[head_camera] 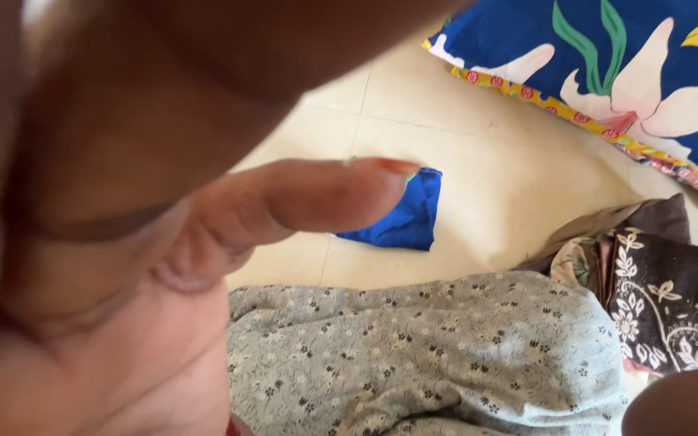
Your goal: The person inserts a white pillow into a blue floral pillowcase. They align the corners, push the pillow inside, and smooth the case. The person then removes the pillow from the case and sets the case aside.
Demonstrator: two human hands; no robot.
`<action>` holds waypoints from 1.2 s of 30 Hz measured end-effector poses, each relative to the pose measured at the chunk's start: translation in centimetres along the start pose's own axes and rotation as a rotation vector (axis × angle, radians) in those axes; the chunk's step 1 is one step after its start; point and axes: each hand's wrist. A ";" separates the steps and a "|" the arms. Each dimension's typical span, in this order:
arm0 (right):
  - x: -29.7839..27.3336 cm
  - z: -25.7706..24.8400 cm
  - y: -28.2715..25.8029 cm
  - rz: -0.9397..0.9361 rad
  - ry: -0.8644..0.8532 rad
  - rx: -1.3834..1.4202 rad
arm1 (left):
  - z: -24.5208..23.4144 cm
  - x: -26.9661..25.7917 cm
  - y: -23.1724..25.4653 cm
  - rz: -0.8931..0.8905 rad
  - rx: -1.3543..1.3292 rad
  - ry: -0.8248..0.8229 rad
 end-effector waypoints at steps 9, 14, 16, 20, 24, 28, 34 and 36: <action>-1.6 0.0 -7.5 -0.275 -0.082 0.248 | -0.2 -6.1 6.4 0.125 -0.134 0.011; 0.1 -0.8 -11.4 -0.416 -0.142 0.330 | 1.4 -7.0 6.7 0.249 -0.242 0.170; 2.1 -0.9 -10.5 -0.438 -0.146 0.341 | 3.7 -6.5 4.5 0.276 -0.217 0.201; 7.7 0.4 -3.6 -0.327 -0.059 0.253 | 9.0 -2.0 -5.2 0.223 0.001 0.176; 12.3 3.8 7.4 -0.174 0.004 -0.163 | 14.9 -1.4 -16.0 -0.034 0.183 0.049; 9.6 7.9 16.9 -0.003 -0.108 -0.363 | 19.2 -4.3 -24.2 -0.168 0.616 -0.158; 9.1 10.3 22.6 0.222 -0.408 -0.895 | 22.1 -4.4 -29.0 -0.121 0.932 -0.152; 9.4 10.3 23.3 0.260 -0.467 -0.948 | 22.3 -4.1 -29.4 -0.129 0.965 -0.200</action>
Point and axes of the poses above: each hand's wrist, its own x-axis towards the middle knuckle, its own z-axis out of the palm, y = z × x, and after that the axes turned 13 degrees about x, right-handed
